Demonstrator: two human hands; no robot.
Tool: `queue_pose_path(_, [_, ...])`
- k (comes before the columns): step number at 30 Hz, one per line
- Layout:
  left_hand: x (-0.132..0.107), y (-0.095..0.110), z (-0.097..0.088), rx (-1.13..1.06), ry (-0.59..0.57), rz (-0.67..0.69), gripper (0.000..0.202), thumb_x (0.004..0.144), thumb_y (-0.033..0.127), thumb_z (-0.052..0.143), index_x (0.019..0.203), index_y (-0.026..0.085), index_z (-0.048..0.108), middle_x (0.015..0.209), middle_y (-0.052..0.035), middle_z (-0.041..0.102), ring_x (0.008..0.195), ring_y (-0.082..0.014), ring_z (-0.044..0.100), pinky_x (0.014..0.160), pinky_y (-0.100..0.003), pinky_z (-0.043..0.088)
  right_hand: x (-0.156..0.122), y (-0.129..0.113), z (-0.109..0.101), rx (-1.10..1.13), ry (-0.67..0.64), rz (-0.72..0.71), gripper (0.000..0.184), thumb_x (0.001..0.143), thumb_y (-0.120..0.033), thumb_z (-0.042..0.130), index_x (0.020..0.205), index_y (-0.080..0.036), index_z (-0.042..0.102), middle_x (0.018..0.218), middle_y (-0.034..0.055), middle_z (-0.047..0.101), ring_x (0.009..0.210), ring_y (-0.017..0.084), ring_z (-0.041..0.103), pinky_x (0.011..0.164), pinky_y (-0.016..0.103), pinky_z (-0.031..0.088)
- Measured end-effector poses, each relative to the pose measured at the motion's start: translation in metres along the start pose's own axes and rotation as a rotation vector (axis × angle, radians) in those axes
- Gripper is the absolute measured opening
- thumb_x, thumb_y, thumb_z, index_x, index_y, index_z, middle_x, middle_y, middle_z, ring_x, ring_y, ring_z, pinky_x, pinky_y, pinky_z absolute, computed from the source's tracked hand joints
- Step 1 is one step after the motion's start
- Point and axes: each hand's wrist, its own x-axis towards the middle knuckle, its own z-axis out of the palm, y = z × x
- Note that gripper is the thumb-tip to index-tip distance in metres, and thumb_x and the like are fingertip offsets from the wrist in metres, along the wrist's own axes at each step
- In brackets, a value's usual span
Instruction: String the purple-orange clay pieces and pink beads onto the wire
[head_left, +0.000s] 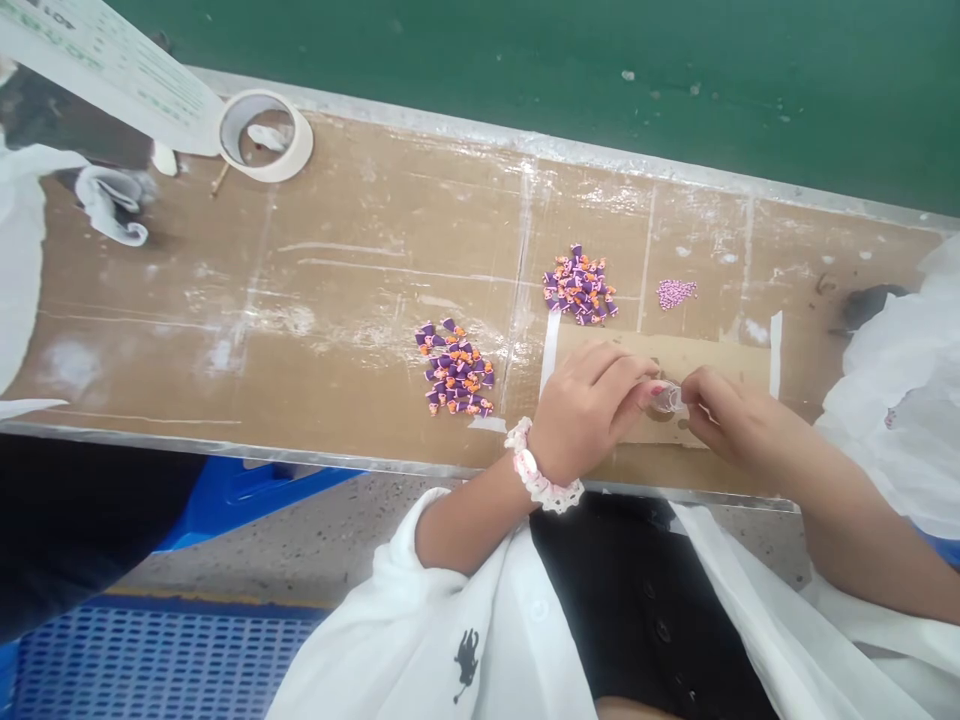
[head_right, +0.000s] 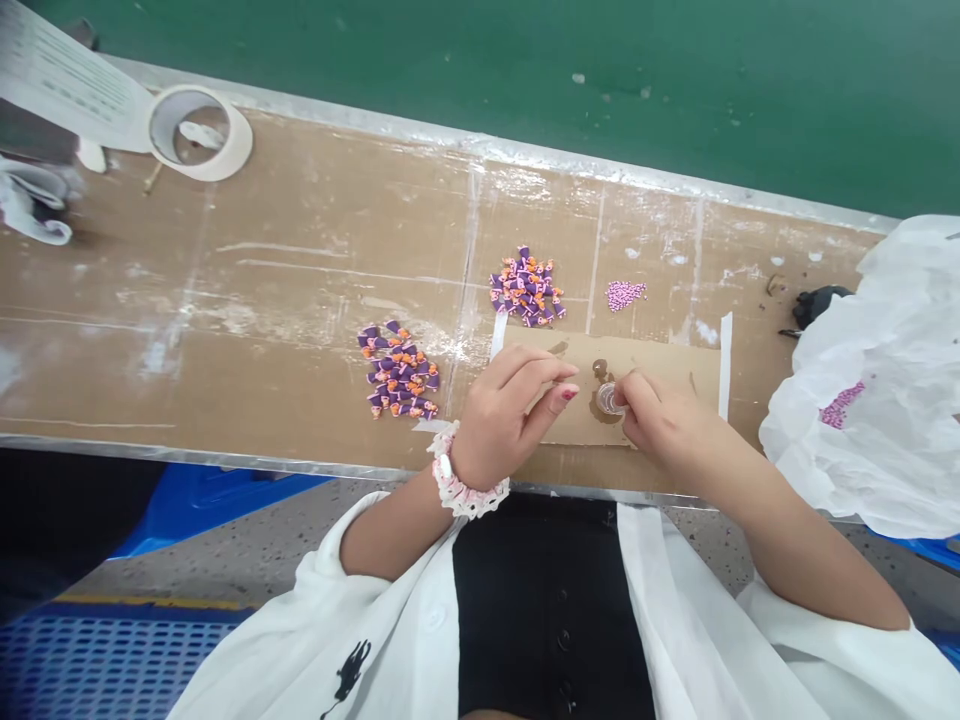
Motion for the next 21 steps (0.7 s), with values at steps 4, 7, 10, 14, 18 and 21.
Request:
queue_pose_path(4, [-0.001, -0.001, 0.0, 0.003, 0.007, 0.008, 0.009, 0.092, 0.022, 0.055, 0.094, 0.016, 0.06, 0.087, -0.0049, 0.069, 0.085, -0.0143, 0.062, 0.079, -0.026, 0.051, 0.005, -0.003, -0.002, -0.118, -0.007, -0.081, 0.015, 0.083, -0.009, 0.042, 0.084, -0.023, 0.038, 0.066, -0.003, 0.044, 0.05, 0.012, 0.038, 0.047, 0.022, 0.028])
queue_pose_path(7, [-0.002, -0.002, -0.001, 0.003, 0.01, -0.001, 0.01, 0.092, 0.023, 0.055, 0.096, 0.015, 0.06, 0.087, -0.0054, 0.069, 0.086, -0.0145, 0.062, 0.079, -0.027, 0.051, 0.007, -0.005, -0.003, -0.17, -0.03, -0.077, 0.017, 0.081, -0.007, 0.041, 0.084, -0.023, 0.038, 0.065, -0.003, 0.044, 0.049, 0.012, 0.038, 0.047, 0.022, 0.026])
queue_pose_path(10, [-0.004, -0.003, -0.003, 0.004, 0.004, -0.024, 0.012, 0.093, 0.025, 0.054, 0.097, 0.015, 0.06, 0.087, -0.0057, 0.069, 0.085, -0.0148, 0.062, 0.078, -0.027, 0.051, 0.007, -0.007, -0.004, -0.226, -0.042, -0.095, 0.017, 0.081, -0.006, 0.041, 0.085, -0.022, 0.039, 0.065, -0.0029, 0.043, 0.049, 0.012, 0.037, 0.046, 0.023, 0.024])
queue_pose_path(14, [-0.004, -0.005, -0.006, 0.01, -0.019, -0.07, 0.015, 0.095, 0.027, 0.05, 0.096, 0.017, 0.061, 0.087, -0.0053, 0.069, 0.085, -0.015, 0.062, 0.079, -0.028, 0.05, 0.007, -0.007, -0.001, -0.275, -0.054, -0.152, 0.018, 0.081, -0.004, 0.04, 0.087, -0.021, 0.041, 0.068, -0.001, 0.046, 0.052, 0.013, 0.039, 0.047, 0.023, 0.026])
queue_pose_path(18, [-0.003, -0.01, -0.013, 0.045, -0.018, -0.129, 0.021, 0.098, 0.022, 0.042, 0.094, 0.016, 0.061, 0.088, -0.0057, 0.069, 0.086, -0.0149, 0.061, 0.08, -0.027, 0.049, 0.007, -0.007, -0.002, -0.286, -0.106, -0.117, 0.016, 0.083, -0.007, 0.04, 0.088, -0.021, 0.042, 0.07, -0.0004, 0.049, 0.051, 0.012, 0.038, 0.048, 0.024, 0.027])
queue_pose_path(21, [-0.003, -0.018, -0.022, 0.146, -0.032, -0.202, 0.023, 0.098, 0.022, 0.039, 0.098, 0.017, 0.061, 0.091, -0.0062, 0.068, 0.088, -0.0159, 0.06, 0.083, -0.029, 0.048, 0.005, -0.008, -0.011, -0.234, -0.097, -0.035, 0.01, 0.087, -0.012, 0.043, 0.09, -0.022, 0.043, 0.073, -0.0002, 0.054, 0.052, 0.012, 0.043, 0.048, 0.024, 0.031])
